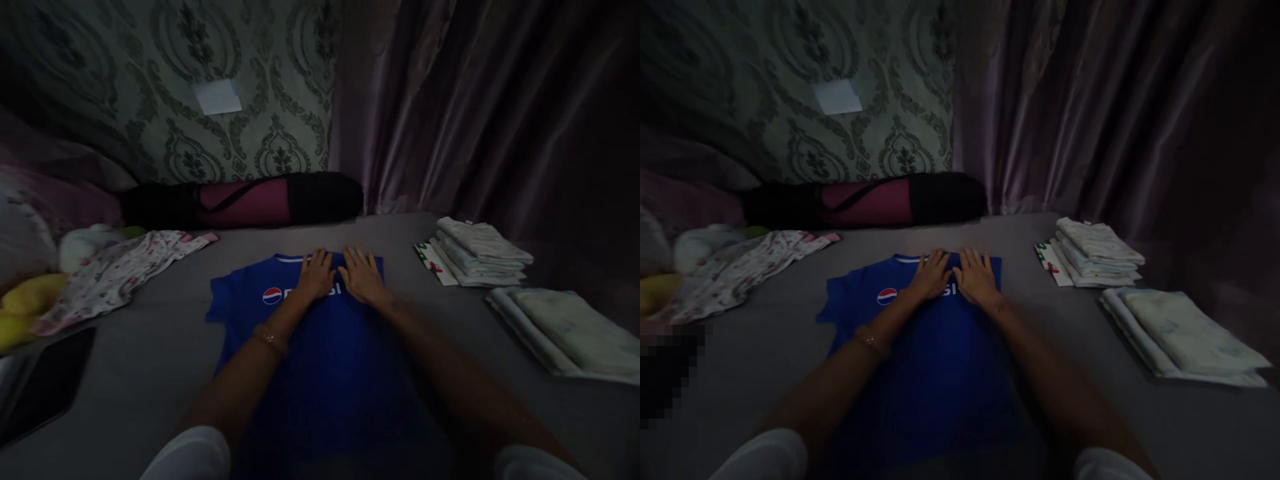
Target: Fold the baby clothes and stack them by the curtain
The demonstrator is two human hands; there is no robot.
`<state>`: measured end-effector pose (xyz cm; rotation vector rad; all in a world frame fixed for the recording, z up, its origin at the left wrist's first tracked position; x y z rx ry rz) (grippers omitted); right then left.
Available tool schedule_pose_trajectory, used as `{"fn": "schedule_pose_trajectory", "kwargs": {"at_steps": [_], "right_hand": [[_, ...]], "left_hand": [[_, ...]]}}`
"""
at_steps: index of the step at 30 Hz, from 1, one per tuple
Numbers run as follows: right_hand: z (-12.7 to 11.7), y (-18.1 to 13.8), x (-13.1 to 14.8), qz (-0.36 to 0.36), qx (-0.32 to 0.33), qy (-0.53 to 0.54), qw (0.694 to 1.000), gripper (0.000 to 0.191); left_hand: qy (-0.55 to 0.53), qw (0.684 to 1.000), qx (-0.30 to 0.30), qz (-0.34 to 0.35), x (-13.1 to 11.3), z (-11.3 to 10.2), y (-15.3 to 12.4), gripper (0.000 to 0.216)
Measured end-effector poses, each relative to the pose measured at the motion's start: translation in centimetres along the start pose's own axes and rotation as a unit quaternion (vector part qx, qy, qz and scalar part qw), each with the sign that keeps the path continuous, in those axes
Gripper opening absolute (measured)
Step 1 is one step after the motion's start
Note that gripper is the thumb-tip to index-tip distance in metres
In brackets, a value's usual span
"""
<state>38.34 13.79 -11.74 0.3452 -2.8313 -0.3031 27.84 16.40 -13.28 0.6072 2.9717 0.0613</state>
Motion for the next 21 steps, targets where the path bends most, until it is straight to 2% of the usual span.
{"fn": "schedule_pose_trajectory", "kwargs": {"at_steps": [3, 5, 7, 12, 15, 18, 21], "right_hand": [[2.6, -0.2, -0.5, 0.022, 0.072, 0.006, 0.997, 0.064], [3.9, -0.3, -1.4, 0.052, 0.108, 0.015, 0.993, 0.067], [4.2, -0.2, -1.8, 0.057, 0.114, 0.019, 0.992, 0.068], [2.7, -0.7, -0.7, 0.058, 0.128, 0.016, 0.990, 0.065], [1.1, -2.7, 2.5, -0.016, 0.102, 0.016, 0.995, 0.063], [1.1, -5.6, 5.7, -0.113, 0.107, 0.031, 0.987, 0.062], [2.2, -7.2, 6.2, -0.123, 0.138, 0.034, 0.982, 0.061]], "left_hand": [[0.023, 0.996, -0.003, -0.084, 4.3, 0.5, -1.7, 0.057], [0.012, 0.995, 0.019, -0.093, 6.2, 1.4, -2.2, 0.061], [0.001, 0.996, 0.034, -0.086, 7.1, 1.9, -2.1, 0.063], [-0.009, 0.994, 0.070, -0.077, 7.1, 1.4, -2.7, 0.068], [0.006, 0.997, 0.069, -0.038, 6.2, 0.6, -5.7, 0.071], [0.013, 0.997, 0.068, 0.033, 5.2, 0.7, -9.7, 0.073], [0.009, 0.997, 0.061, 0.049, 5.3, 0.9, -12.0, 0.069]]}}
Point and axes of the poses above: each hand's wrist, its own y-axis towards the middle knuckle, its own z-axis out of the palm, x = y × z, the point moved 8 cm from there along y, towards the middle knuckle, and after that the axes turned 5 degrees about y, right-handed, at the moved point
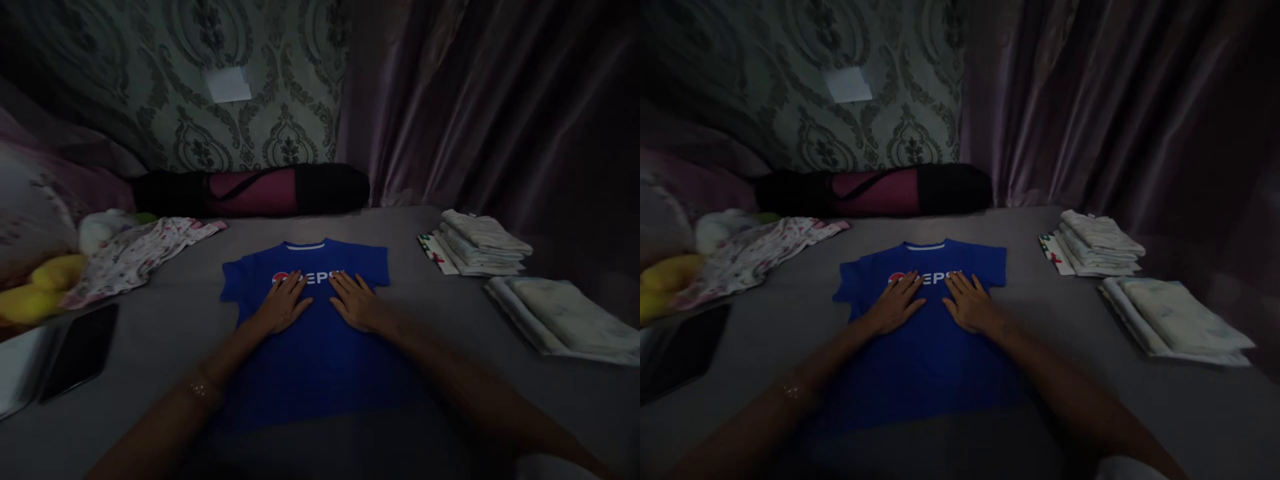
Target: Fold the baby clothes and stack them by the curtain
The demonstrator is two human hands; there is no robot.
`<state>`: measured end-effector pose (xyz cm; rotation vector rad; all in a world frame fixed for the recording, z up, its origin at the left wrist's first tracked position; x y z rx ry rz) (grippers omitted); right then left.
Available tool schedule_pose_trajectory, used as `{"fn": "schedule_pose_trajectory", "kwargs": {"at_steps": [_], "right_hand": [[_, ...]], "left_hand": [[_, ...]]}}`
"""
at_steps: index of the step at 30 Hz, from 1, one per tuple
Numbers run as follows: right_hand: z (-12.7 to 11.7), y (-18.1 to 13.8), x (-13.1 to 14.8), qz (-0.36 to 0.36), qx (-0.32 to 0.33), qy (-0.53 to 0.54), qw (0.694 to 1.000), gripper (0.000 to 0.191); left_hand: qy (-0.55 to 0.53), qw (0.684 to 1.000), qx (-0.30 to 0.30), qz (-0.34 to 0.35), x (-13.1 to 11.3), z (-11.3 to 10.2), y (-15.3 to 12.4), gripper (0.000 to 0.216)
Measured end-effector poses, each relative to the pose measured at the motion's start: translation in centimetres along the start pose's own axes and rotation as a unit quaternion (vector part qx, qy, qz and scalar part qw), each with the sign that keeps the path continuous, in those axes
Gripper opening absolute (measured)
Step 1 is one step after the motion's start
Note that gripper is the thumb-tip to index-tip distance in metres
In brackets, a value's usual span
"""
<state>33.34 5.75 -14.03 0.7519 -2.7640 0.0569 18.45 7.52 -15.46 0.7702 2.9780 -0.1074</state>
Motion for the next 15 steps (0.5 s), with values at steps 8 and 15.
{"fn": "schedule_pose_trajectory", "kwargs": {"at_steps": [8, 15], "right_hand": [[-1.6, -5.0, 2.2, -0.063, 0.008, 0.011, 0.998, 0.057], [-0.5, -11.0, 4.4, -0.095, 0.062, 0.054, 0.992, 0.051]], "left_hand": [[-0.011, 0.998, -0.012, 0.059, -1.5, -2.7, -6.4, 0.063], [0.004, 0.997, -0.023, 0.073, -0.5, -0.4, -14.5, 0.055]]}}
Point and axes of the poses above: each hand's wrist, its own y-axis towards the middle knuckle, its own z-axis out of the palm, x = y × z, the point moved 8 cm from there along y, towards the middle knuckle, and after that the axes turned 5 degrees about y, right-handed, at the moved point
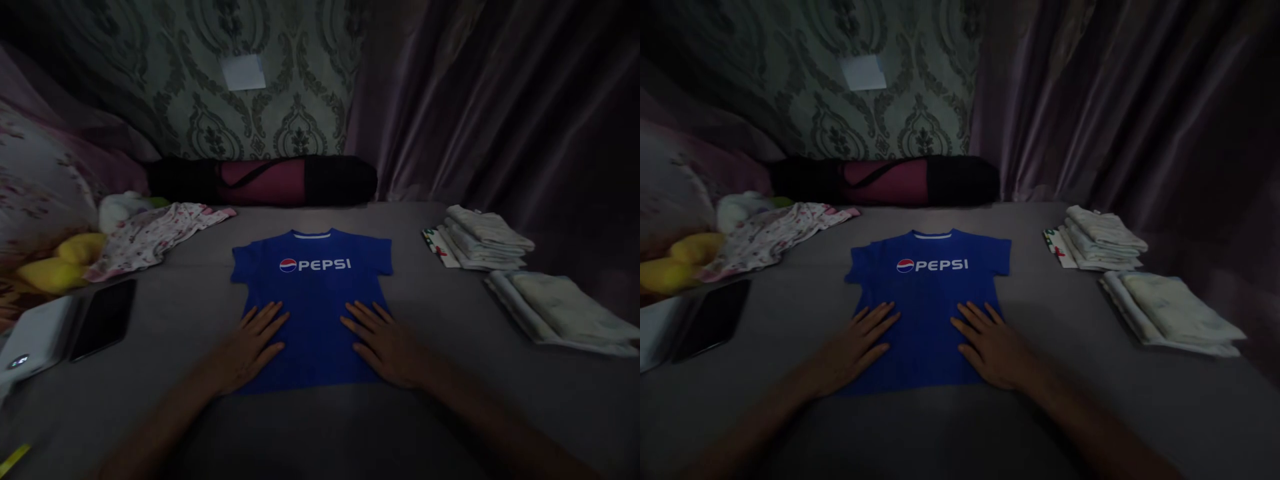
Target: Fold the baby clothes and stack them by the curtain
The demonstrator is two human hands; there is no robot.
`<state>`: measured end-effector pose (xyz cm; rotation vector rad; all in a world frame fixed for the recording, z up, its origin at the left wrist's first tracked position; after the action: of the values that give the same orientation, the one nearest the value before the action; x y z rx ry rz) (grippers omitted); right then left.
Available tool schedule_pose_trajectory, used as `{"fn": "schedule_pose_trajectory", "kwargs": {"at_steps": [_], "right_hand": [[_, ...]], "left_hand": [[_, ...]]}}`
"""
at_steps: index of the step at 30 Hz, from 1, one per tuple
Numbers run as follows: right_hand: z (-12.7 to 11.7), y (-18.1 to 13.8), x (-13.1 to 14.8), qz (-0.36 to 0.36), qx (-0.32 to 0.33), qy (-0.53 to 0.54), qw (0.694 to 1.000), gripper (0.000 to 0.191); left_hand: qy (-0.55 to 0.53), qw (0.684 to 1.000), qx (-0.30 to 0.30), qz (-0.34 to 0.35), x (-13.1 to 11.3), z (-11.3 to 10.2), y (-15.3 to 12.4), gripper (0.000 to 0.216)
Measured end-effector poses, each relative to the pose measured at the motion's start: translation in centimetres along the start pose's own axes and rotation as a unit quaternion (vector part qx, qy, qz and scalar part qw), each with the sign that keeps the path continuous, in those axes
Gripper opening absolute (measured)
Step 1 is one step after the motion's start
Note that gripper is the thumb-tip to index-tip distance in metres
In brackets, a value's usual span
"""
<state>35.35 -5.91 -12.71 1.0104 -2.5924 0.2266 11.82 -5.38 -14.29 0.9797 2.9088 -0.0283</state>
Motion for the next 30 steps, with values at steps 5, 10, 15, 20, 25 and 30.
{"fn": "schedule_pose_trajectory", "kwargs": {"at_steps": [5, 10, 15, 20, 25, 30], "right_hand": [[-0.6, -0.5, -0.4, 0.022, -0.038, 0.072, 0.996, 0.050], [-3.1, -2.7, -3.9, 0.200, -0.192, 0.125, 0.952, 0.036], [-2.7, -4.1, -6.3, 0.336, -0.197, 0.089, 0.917, 0.026], [-1.9, -5.1, -6.8, 0.406, -0.162, 0.059, 0.897, 0.031], [-1.9, -6.0, -6.8, 0.431, -0.142, 0.021, 0.891, 0.035], [-2.1, -6.0, -5.9, 0.386, -0.164, 0.021, 0.907, 0.024]], "left_hand": [[-0.009, 1.000, 0.023, -0.001, 0.7, 0.2, 0.3, 0.056], [-0.074, 0.995, 0.062, 0.014, 1.2, -3.3, 4.5, 0.044], [-0.163, 0.986, 0.019, 0.037, -1.3, -6.5, 15.3, 0.038], [-0.225, 0.973, 0.037, 0.021, -6.5, -4.4, 25.8, 0.030], [-0.234, 0.970, 0.030, -0.065, -9.0, -1.6, 32.3, 0.023], [-0.202, 0.970, 0.006, -0.134, -9.5, -0.5, 35.9, 0.029]]}}
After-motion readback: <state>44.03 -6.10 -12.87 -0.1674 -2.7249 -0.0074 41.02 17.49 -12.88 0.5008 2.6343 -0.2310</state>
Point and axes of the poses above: each hand's wrist, its own y-axis towards the middle knuckle, its own z-axis out of the palm, x = y × z, the point moved 8 cm from there along y, towards the middle knuckle, and after that the axes turned 5 degrees about y, right-handed, at the moved point
